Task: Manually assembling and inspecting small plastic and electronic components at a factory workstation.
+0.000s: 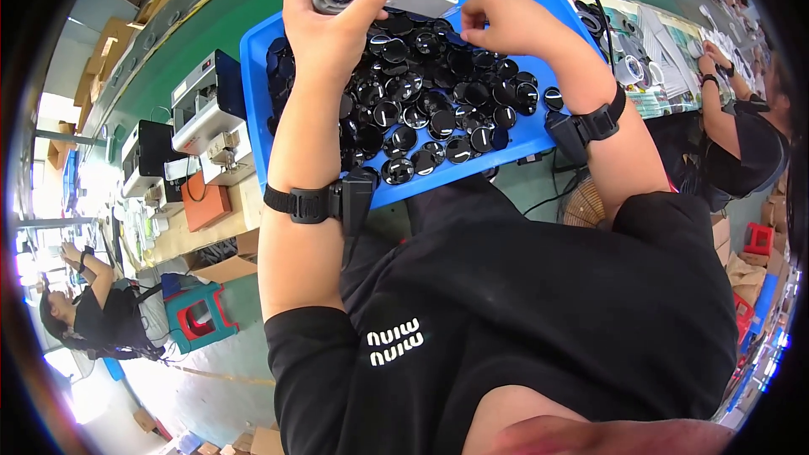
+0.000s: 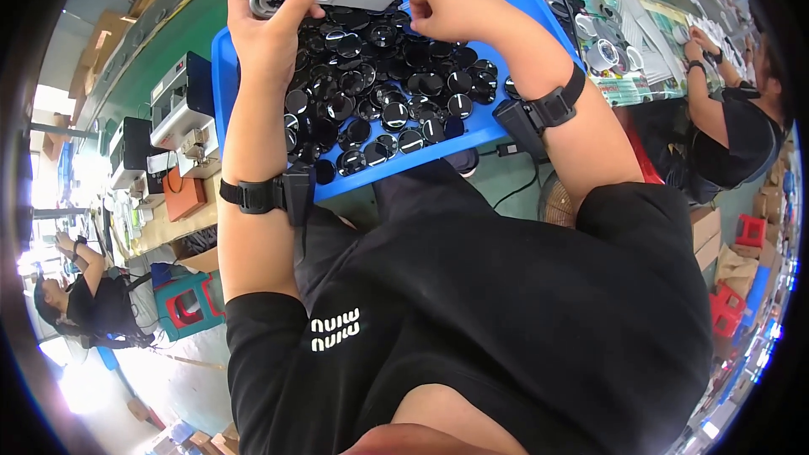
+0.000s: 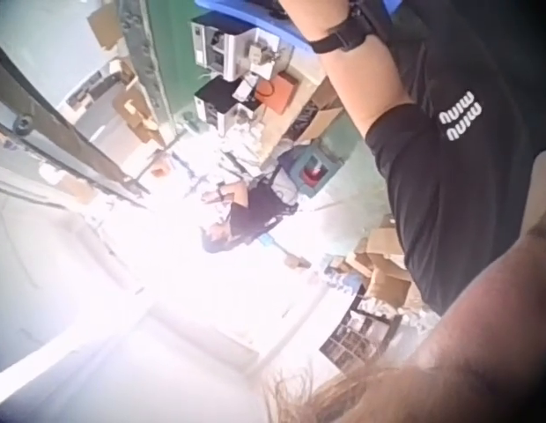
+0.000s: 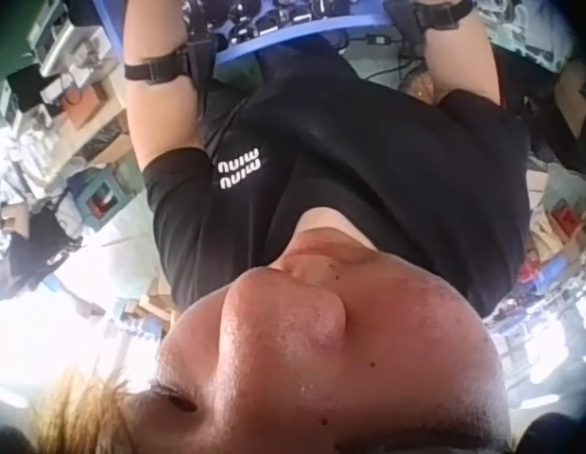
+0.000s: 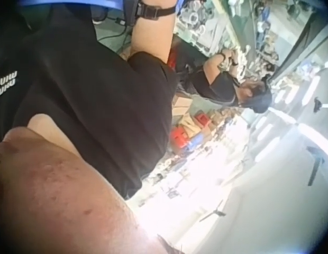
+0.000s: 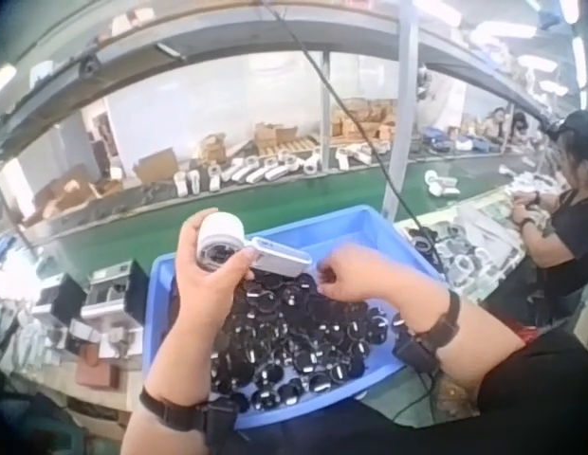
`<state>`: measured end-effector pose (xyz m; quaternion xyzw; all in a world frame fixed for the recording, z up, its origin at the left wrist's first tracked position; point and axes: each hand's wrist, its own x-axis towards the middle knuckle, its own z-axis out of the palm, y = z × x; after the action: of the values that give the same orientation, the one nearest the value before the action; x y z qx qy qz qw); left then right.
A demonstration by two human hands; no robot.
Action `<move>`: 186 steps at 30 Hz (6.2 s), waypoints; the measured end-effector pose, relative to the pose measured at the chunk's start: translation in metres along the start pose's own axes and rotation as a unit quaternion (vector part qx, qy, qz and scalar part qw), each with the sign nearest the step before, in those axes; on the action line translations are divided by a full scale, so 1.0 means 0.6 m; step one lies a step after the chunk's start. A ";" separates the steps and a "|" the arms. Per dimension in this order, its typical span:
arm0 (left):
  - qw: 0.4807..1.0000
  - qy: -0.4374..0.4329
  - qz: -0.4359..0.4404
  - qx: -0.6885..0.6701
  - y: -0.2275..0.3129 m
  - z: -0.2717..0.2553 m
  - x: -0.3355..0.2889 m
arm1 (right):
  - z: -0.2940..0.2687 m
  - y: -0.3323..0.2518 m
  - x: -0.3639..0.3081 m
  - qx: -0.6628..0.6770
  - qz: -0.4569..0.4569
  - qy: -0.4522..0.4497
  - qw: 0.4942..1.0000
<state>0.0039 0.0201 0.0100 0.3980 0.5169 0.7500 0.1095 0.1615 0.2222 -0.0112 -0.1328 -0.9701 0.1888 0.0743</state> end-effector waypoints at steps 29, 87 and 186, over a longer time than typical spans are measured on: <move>0.986 -0.137 0.097 -0.006 -0.010 0.035 -0.033 | -0.018 -0.091 -0.038 0.312 -0.210 0.337 0.863; 0.819 -0.152 0.457 0.313 0.026 0.020 -0.048 | -0.034 -0.119 -0.083 0.250 -0.365 0.344 0.828; 0.901 0.171 0.158 0.366 -0.115 -0.062 0.020 | 0.013 0.214 0.125 -0.105 -0.021 -0.013 0.994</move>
<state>-0.0475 0.0319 -0.0490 0.3526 0.6959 0.5718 -0.2539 0.1180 0.3556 -0.0608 -0.1172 -0.9880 0.0861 0.0514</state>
